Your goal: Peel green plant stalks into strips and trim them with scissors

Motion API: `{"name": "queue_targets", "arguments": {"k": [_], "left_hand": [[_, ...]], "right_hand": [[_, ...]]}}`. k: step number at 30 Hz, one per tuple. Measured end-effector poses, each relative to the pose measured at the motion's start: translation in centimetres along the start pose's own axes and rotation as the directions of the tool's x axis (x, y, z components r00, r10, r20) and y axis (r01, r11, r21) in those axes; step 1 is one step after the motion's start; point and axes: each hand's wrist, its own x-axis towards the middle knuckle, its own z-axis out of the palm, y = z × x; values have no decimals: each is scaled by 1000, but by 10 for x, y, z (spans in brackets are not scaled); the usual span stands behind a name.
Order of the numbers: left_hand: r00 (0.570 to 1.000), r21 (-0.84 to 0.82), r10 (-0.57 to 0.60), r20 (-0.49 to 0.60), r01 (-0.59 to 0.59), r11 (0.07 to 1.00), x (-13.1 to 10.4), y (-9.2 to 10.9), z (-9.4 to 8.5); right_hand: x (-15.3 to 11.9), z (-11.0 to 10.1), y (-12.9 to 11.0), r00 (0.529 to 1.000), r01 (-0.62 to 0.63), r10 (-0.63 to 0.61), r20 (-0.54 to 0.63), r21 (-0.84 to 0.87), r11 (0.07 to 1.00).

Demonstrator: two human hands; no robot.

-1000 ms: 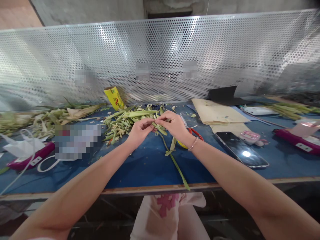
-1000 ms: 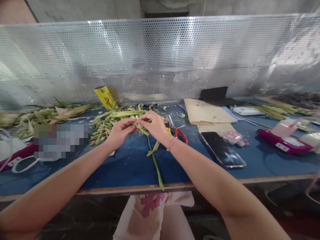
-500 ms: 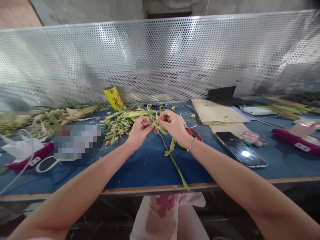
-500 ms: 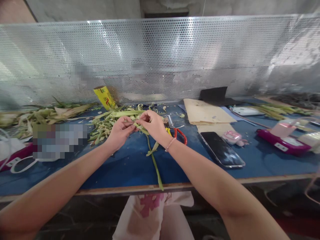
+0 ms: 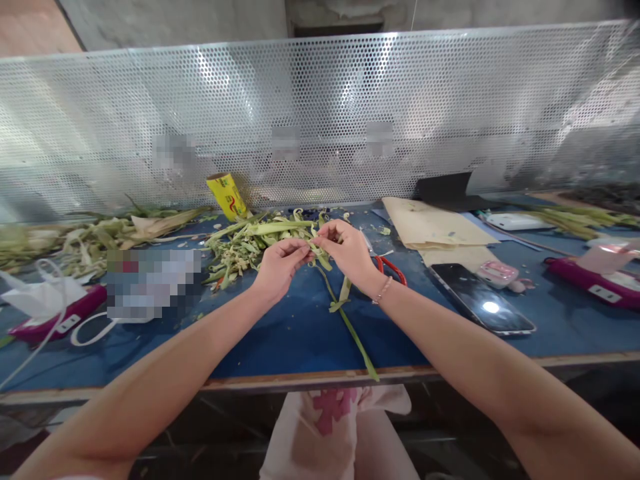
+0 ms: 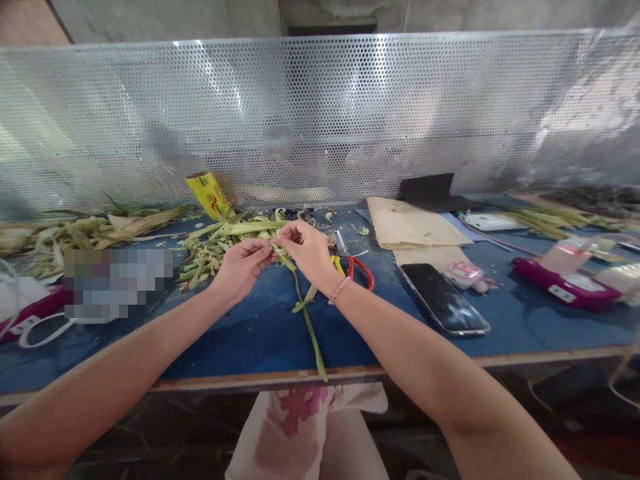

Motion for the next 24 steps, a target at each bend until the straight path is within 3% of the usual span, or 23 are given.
{"name": "queue_targets", "arguments": {"k": [17,24], "left_hand": [[999,23,46,-11,-46,999,5,0,-6],[979,277,202,5,-195,941,6,-3,-9]], "right_hand": [[3,-3,-2,996,3,-6,94,24,1000],[3,-4,-6,997,1,3,75,-57,998]]}}
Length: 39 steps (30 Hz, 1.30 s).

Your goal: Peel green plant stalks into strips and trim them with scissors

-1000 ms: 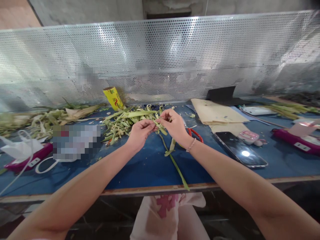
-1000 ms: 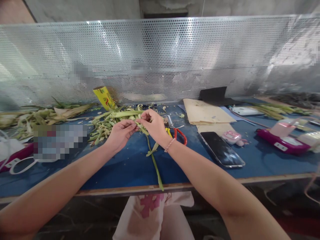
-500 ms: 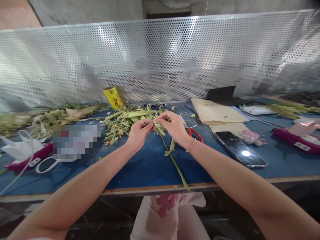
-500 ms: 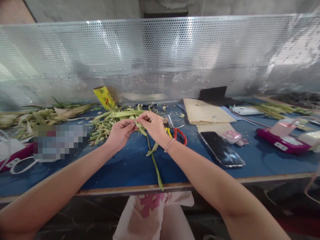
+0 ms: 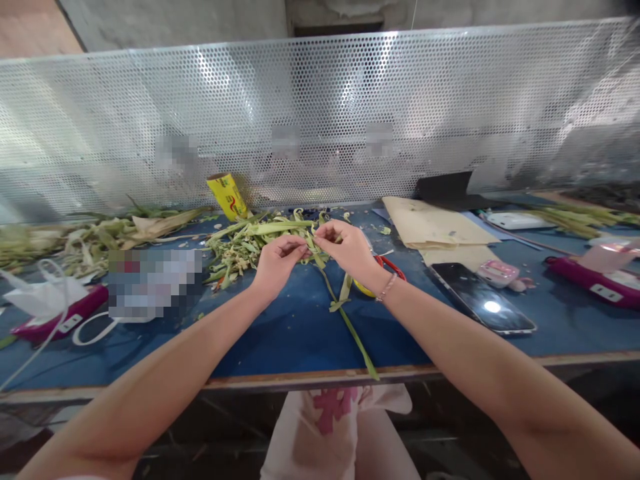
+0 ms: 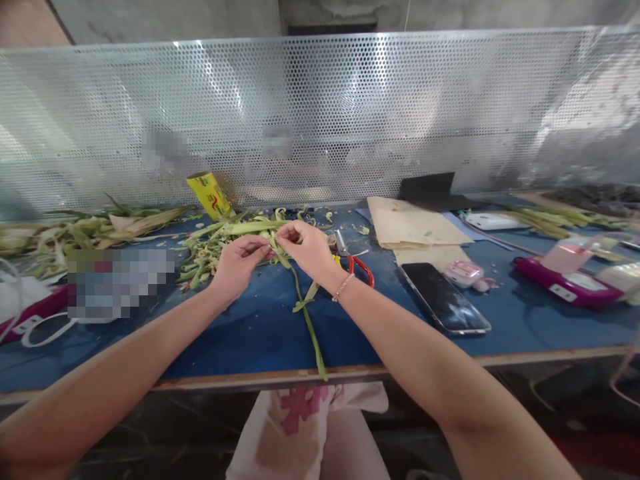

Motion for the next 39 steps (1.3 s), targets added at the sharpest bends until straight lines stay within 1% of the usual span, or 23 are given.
{"name": "queue_targets", "arguments": {"k": [9,14,19,22,25,27,30,32,35,37,39], "left_hand": [[1000,8,-27,-6,27,1000,0,-2,-1],[999,37,-19,-27,20,999,-1,1,0],[1000,71,13,-8,-13,997,-2,3,-1],[1000,73,15,-20,-13,997,-1,2,-1],[999,45,-7,-32,9,999,-1,0,-1],[998,-13,-41,-38,40,999,-1,-1,0],[997,-88,-69,-43,65,994,-2,-1,1],[997,-68,-59,-44,56,996,-2,0,2],[998,11,-44,-34,45,999,-3,4,2],[999,39,-41,-23,42,998,-3,5,2],[999,32,-37,-22,38,999,-3,3,2]], "right_hand": [[5,-4,5,992,39,-37,120,-19,999],[5,-4,5,993,32,-25,116,-53,998],[5,-3,6,993,61,-47,107,-130,990],[6,-2,10,991,80,-69,115,-95,992],[7,-1,14,988,93,-86,129,-52,994],[7,0,16,988,74,-72,137,-12,997],[7,0,16,988,6,-15,155,59,998],[8,0,15,984,-31,18,179,71,997],[8,0,14,978,-53,44,202,44,998],[9,0,13,980,-78,67,189,52,996],[9,0,13,982,-112,97,160,87,990]]}}
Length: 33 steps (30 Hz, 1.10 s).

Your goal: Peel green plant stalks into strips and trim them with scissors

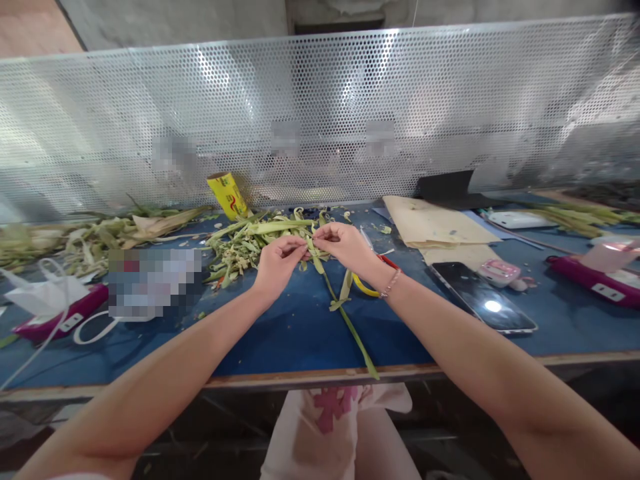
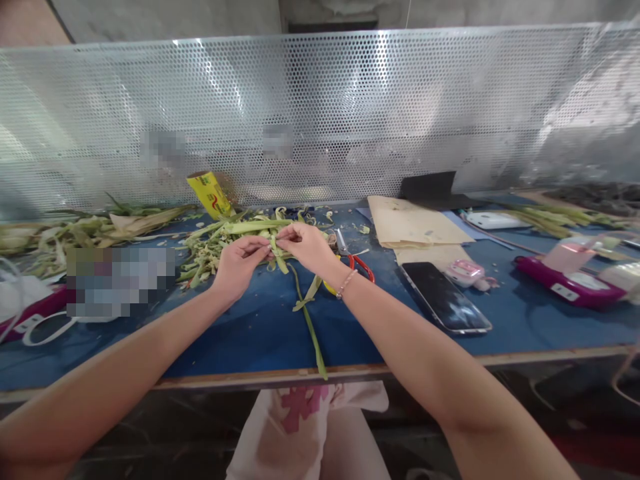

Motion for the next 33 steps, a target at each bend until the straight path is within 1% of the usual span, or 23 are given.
{"name": "queue_targets", "arguments": {"k": [3,6,10,13,15,17,20,22,27,33], "left_hand": [[1000,-65,-29,11,30,997,1,-4,0],[996,-125,-80,50,86,988,2,-6,-1],[989,-100,-110,94,120,988,4,-8,-1],[989,-72,-117,93,124,990,6,-9,-2],[989,-64,-116,87,122,991,7,-10,-2],[990,-60,-108,87,113,992,8,-11,-2],[993,-37,-87,82,91,995,8,-11,-2],[994,-12,-72,87,73,997,7,-9,-2],[991,96,-48,123,36,995,4,-3,-2],[985,128,-95,144,77,989,4,-1,-1]], "right_hand": [[0,0,1,1000,-13,13,-24,35,999],[0,0,3,1000,18,-18,-14,24,1000],[-1,1,7,997,75,-76,-11,-45,996],[-2,3,9,995,97,-97,-3,-67,993],[-2,4,10,998,67,-66,10,-28,997],[-2,5,11,1000,14,-14,13,49,999],[-2,7,11,998,-55,57,-7,155,986],[-2,8,13,997,-69,75,-25,179,981],[0,9,15,1000,-24,25,-7,118,993],[-2,7,8,991,-58,57,-120,-3,998]]}}
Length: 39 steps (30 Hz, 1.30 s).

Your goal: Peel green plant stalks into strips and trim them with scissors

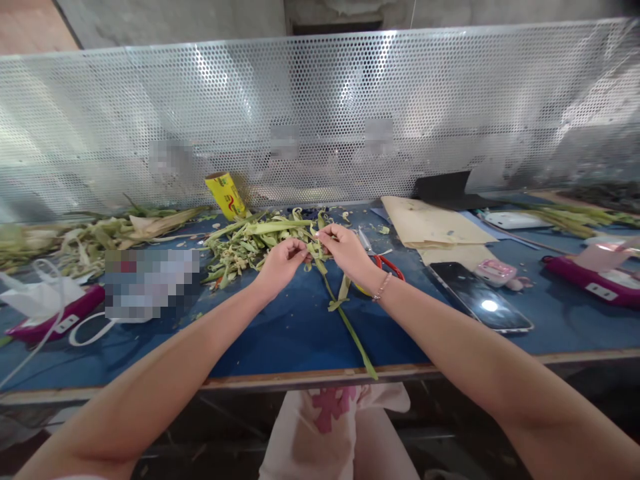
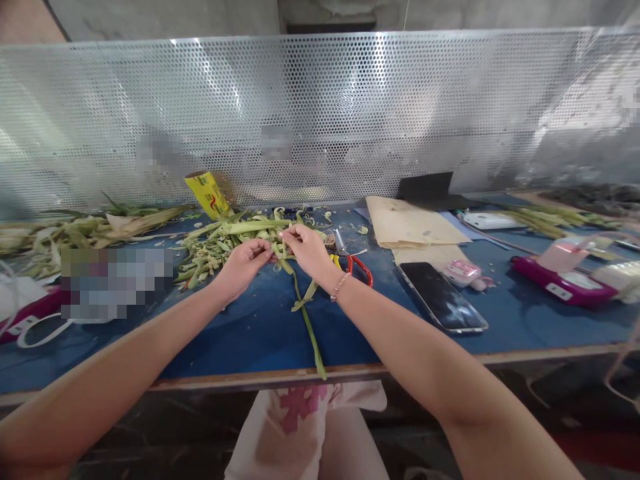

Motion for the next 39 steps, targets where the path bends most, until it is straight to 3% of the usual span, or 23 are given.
{"name": "queue_targets", "arguments": {"k": [8,15,21,23,28,32,35,39], "left_hand": [[993,207,-77,93,57,977,1,2,-1],[985,-45,-124,123,130,990,3,5,-5],[980,-170,-153,125,173,970,2,6,-4],[989,-125,-116,94,128,984,1,7,-2],[996,212,37,84,-55,976,-4,9,0],[986,142,144,84,-155,978,-6,7,3],[982,201,186,-12,-180,963,-9,4,7],[944,375,285,-166,-207,904,-12,3,14]], "right_hand": [[0,-2,3,970,160,-193,-150,-208,965],[2,-11,5,898,278,-351,-264,-276,920],[-1,-4,6,892,312,-381,-244,-278,908],[-3,0,5,888,337,-405,-218,-291,895],[-8,5,1,899,347,-405,-169,-293,891],[-8,6,0,898,340,-398,-187,-279,898],[-9,8,-2,899,304,-363,-244,-250,919],[-13,16,-8,907,241,-286,-310,-175,954]]}}
